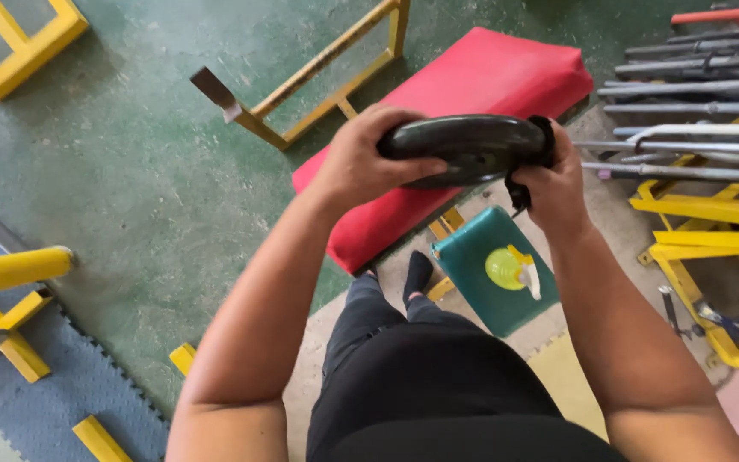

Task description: Cleaning and organizing weight plates in a gym using a spray bottle and a cloth.

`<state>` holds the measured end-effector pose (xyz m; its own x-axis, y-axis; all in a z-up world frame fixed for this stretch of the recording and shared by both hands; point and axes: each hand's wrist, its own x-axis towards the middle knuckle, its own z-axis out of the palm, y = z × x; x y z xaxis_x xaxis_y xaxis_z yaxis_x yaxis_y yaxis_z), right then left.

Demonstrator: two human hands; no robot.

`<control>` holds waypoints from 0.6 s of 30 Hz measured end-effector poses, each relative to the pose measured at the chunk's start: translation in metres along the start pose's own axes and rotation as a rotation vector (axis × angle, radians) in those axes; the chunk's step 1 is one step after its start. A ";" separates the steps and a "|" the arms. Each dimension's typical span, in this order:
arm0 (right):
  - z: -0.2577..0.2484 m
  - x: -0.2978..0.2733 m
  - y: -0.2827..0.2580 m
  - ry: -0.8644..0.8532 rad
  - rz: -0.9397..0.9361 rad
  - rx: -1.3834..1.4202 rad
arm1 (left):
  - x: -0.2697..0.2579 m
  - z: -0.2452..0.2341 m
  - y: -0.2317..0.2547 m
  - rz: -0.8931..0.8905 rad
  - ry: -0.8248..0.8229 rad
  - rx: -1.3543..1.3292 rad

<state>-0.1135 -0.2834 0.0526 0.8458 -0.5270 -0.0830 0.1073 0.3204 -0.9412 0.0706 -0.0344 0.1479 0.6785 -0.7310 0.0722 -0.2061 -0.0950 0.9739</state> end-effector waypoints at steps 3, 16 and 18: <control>0.019 0.001 -0.032 -0.066 -0.045 -0.090 | 0.013 -0.005 0.032 0.174 -0.081 0.185; 0.107 0.007 -0.067 -0.179 -0.863 -1.241 | -0.001 0.020 0.032 0.243 0.128 0.377; 0.071 0.017 -0.024 0.080 -0.649 -0.845 | -0.003 0.021 0.038 0.132 0.142 0.397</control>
<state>-0.0646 -0.2438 0.0970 0.7172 -0.4604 0.5231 0.1016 -0.6735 -0.7322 0.0458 -0.0502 0.1799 0.7126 -0.6567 0.2468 -0.5339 -0.2795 0.7980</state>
